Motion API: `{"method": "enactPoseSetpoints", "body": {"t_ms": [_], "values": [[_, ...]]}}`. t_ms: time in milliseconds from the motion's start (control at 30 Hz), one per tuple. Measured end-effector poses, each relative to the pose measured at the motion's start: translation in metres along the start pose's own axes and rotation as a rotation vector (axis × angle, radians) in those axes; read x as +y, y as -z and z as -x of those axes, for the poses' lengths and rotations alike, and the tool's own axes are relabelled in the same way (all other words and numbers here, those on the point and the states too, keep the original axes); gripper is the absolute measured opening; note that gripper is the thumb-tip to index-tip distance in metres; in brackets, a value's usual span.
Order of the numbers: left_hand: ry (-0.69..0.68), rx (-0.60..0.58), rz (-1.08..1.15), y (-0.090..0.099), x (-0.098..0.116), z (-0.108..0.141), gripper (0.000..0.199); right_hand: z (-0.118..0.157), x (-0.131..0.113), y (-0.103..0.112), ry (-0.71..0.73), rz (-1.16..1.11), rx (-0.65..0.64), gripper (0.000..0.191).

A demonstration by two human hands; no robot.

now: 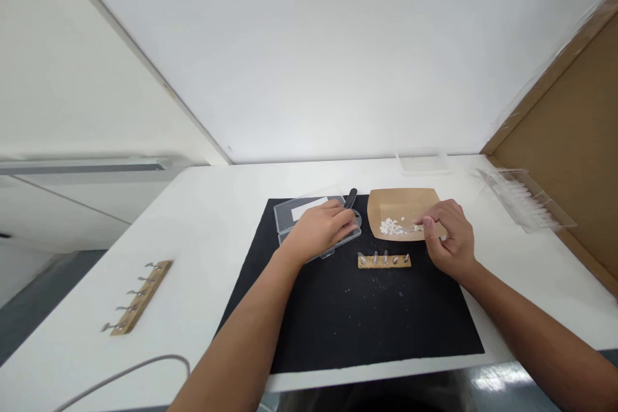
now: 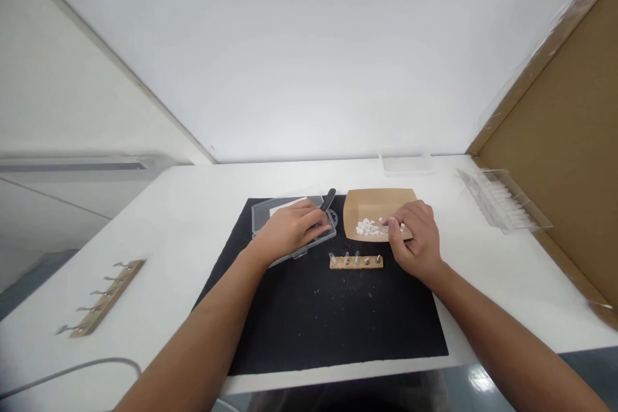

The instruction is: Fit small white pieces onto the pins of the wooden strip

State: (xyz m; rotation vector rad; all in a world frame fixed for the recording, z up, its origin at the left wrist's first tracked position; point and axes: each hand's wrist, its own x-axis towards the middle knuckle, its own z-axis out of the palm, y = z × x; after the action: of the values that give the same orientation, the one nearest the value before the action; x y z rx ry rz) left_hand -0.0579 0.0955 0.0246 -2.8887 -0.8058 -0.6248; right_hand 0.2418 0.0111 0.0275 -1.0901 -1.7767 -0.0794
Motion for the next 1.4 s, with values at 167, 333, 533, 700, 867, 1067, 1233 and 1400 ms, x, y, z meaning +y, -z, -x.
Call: {"method": "enactPoseSetpoints", "body": {"t_ms": [167,333,533,700,867,1067,1233,1400], "values": [[0.006,-0.059,0.019,0.000,-0.003,0.002,0.028,-0.001,0.001,0.000,0.012,-0.035,0.003,0.016],[0.047,-0.039,0.043,0.000,-0.004,0.002,0.027,0.000,-0.002,0.002,0.069,-0.074,0.019,0.016],[0.284,0.189,0.378,0.004,0.018,-0.009,0.020,-0.002,-0.006,-0.002,0.083,-0.113,-0.111,0.012],[0.539,0.234,0.895,0.001,0.060,-0.024,0.026,-0.001,-0.019,-0.009,0.010,-0.175,-0.247,0.014],[0.636,0.301,1.190,-0.009,0.085,-0.028,0.029,0.000,-0.028,-0.009,-0.098,-0.248,-0.235,0.013],[0.664,0.343,1.140,-0.012,0.094,-0.027,0.025,0.000,-0.023,-0.010,-0.185,-0.375,-0.349,0.014],[0.628,0.359,1.095,-0.009,0.099,-0.026,0.024,0.000,-0.024,-0.008,-0.111,-0.368,-0.325,0.015],[0.603,0.355,1.106,-0.012,0.098,-0.024,0.021,-0.001,-0.025,-0.007,-0.100,-0.363,-0.287,0.006]]}}
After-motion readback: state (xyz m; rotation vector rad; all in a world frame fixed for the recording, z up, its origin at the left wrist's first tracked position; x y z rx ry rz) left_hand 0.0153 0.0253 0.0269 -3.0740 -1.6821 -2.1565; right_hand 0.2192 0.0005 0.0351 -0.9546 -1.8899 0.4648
